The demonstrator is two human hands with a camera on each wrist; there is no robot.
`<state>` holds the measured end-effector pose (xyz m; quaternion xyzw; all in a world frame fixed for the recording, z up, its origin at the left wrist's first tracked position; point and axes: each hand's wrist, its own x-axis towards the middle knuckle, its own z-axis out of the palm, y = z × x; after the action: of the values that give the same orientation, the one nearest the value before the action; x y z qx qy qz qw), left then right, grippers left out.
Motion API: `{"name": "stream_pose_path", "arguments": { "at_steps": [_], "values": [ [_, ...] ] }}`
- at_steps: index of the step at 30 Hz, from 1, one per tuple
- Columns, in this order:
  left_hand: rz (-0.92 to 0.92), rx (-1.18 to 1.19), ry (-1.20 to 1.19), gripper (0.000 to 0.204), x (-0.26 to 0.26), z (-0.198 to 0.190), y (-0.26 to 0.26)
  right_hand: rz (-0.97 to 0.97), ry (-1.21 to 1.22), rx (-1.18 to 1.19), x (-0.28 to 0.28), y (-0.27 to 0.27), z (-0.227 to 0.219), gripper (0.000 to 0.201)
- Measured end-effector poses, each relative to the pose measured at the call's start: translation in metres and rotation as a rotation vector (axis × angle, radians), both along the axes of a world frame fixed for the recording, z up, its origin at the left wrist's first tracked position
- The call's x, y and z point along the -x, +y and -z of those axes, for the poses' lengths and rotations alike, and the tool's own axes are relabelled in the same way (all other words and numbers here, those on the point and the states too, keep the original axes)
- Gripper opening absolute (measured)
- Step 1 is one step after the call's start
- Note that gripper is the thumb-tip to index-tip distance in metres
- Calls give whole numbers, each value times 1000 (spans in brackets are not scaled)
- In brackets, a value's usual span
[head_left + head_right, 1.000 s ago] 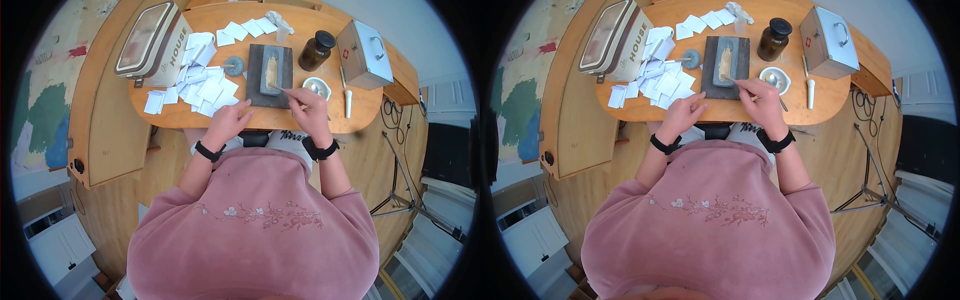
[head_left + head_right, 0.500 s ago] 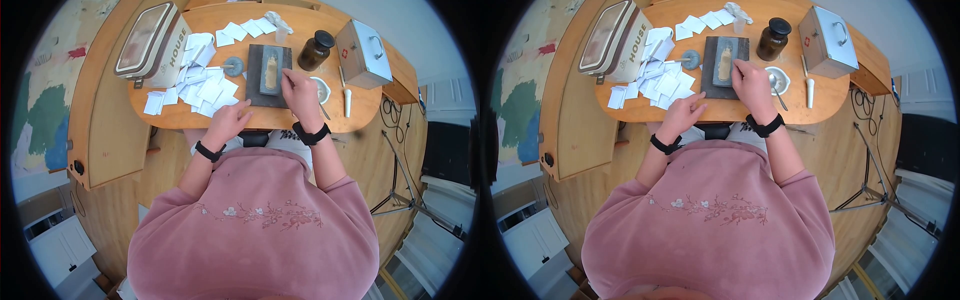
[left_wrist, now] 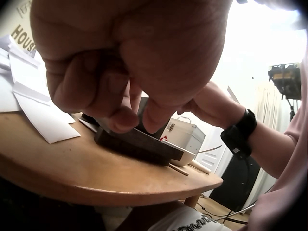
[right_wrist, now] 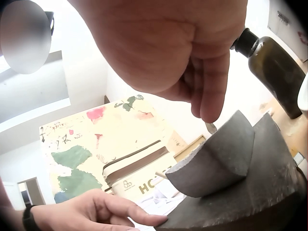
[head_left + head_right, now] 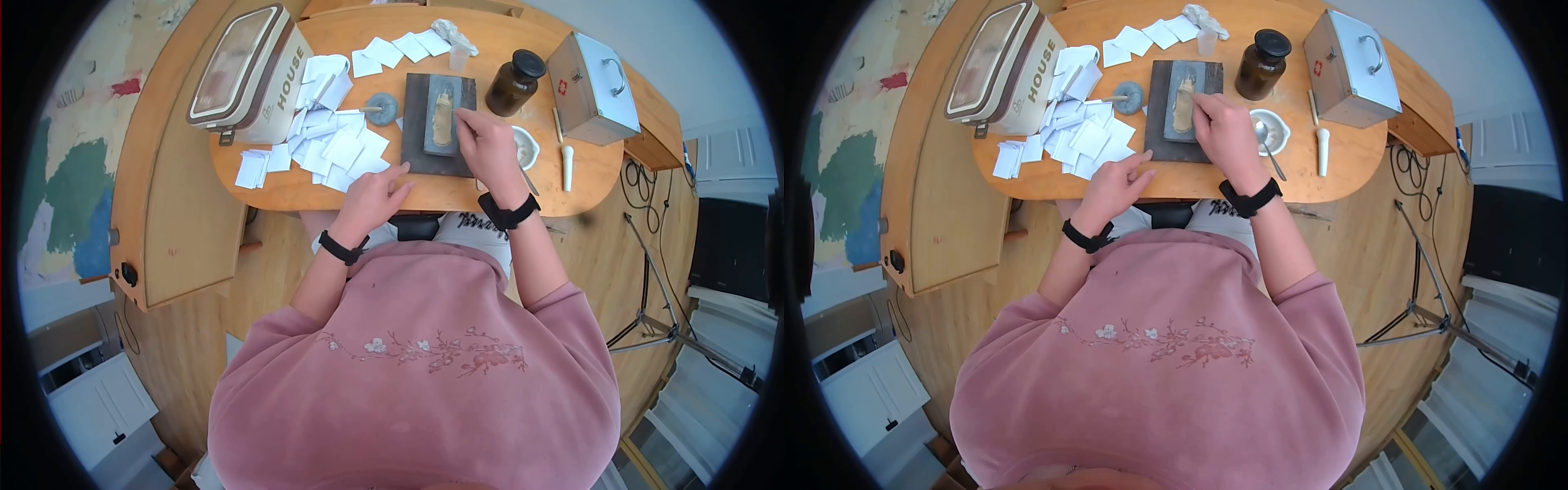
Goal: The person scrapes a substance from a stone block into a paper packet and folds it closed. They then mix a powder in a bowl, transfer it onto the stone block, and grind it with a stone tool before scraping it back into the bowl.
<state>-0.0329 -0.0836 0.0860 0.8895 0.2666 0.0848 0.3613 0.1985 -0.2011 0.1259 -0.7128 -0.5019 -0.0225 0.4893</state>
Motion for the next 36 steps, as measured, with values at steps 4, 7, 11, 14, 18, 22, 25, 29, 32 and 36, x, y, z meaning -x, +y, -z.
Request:
{"name": "stream_pose_path", "arguments": {
  "at_steps": [4, 7, 11, 14, 18, 22, 25, 29, 32, 36],
  "values": [
    [-2, 13, 19, 39, 0, -2, 0, -60, -43, 38, 1, -3, 4, 14],
    [8, 10, 18, 40, 0, -3, 0, -87, 5, 99, 6, -12, 0, 14],
    [10, -15, -25, 41, -1, -2, 0, -53, 15, 30, 0, -9, -2, 13],
    [-1, -7, 6, 41, -1, -5, -1, -52, -7, 16, -3, -3, 1, 13],
    [1, 8, 36, 41, -1, -5, 0, -115, -4, 104, 4, -15, -2, 13],
    [9, -3, 14, 42, -1, -5, 0, -101, 25, 81, 8, -23, -6, 13],
    [9, -10, -74, 42, -1, 7, 1, -84, -8, 30, 9, -24, -6, 14],
    [1, 12, 36, 40, 1, -4, 0, -156, -24, 118, 14, -34, -6, 15],
    [3, 16, 24, 39, 2, 0, 0, -147, -39, 124, 14, -35, -6, 16],
    [2, -10, -21, 40, 1, 3, -1, -130, -62, 70, 18, -34, -8, 19]
  ]
}}
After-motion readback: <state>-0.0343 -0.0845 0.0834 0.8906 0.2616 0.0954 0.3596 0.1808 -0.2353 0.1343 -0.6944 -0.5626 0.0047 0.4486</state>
